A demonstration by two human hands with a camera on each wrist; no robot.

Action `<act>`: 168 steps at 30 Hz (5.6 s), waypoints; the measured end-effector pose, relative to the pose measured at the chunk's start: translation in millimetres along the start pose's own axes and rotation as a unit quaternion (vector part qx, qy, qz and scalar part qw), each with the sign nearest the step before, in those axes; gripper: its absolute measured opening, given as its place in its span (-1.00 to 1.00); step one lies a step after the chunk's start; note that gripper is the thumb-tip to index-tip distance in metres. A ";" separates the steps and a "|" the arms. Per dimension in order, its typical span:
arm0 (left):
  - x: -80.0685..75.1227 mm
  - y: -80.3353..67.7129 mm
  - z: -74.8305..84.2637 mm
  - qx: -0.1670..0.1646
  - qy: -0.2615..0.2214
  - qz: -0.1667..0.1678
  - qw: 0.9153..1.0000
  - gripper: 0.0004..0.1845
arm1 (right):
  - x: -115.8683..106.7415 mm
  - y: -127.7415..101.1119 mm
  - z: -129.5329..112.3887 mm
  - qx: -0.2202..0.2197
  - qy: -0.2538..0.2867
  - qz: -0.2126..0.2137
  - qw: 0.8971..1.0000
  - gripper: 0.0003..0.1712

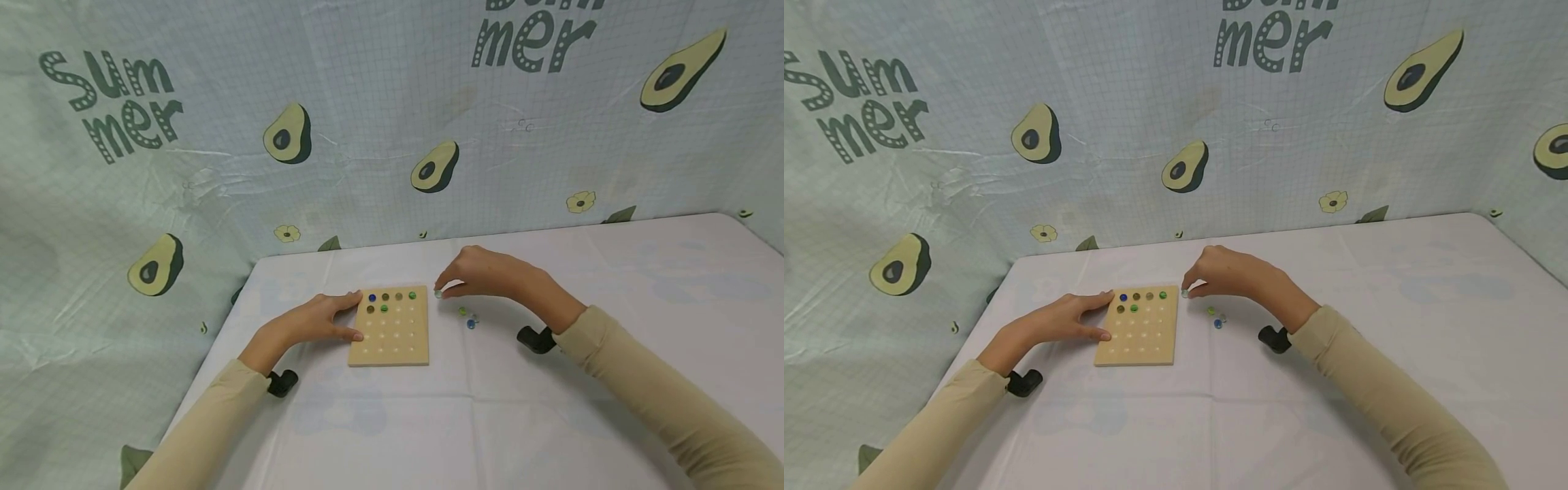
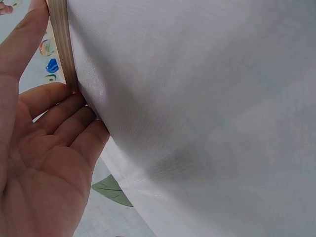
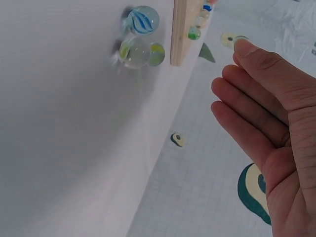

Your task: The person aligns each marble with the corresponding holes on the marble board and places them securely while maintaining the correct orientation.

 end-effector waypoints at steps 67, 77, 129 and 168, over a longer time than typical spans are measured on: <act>-1.7 1.0 -1.1 -0.014 0.001 -0.005 1.000 0.09 | 39.1 79.9 -15.8 0.113 0.020 -0.092 0.989 -0.89; -2.1 1.3 -0.9 -0.009 0.004 -0.004 1.000 0.08 | 40.9 88.9 -19.4 0.135 -0.018 -0.109 0.985 -0.93; -1.9 3.7 -0.9 -0.009 0.007 -0.006 1.000 0.09 | 30.2 -41.4 9.0 0.091 0.012 -0.112 0.990 -0.87; -1.0 3.9 -2.0 -0.016 0.007 -0.007 1.000 0.10 | -7.2 -53.0 2.9 0.030 -0.008 0.019 0.999 -0.84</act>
Point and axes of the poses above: each hand's wrist, its own y-axis towards the middle knuckle, its own x-axis out of the palm, z = x × y, the point moved 8 cm from there along y, towards the middle knuckle, and after that the axes turned 6 degrees about -y, right-handed, at the moved point
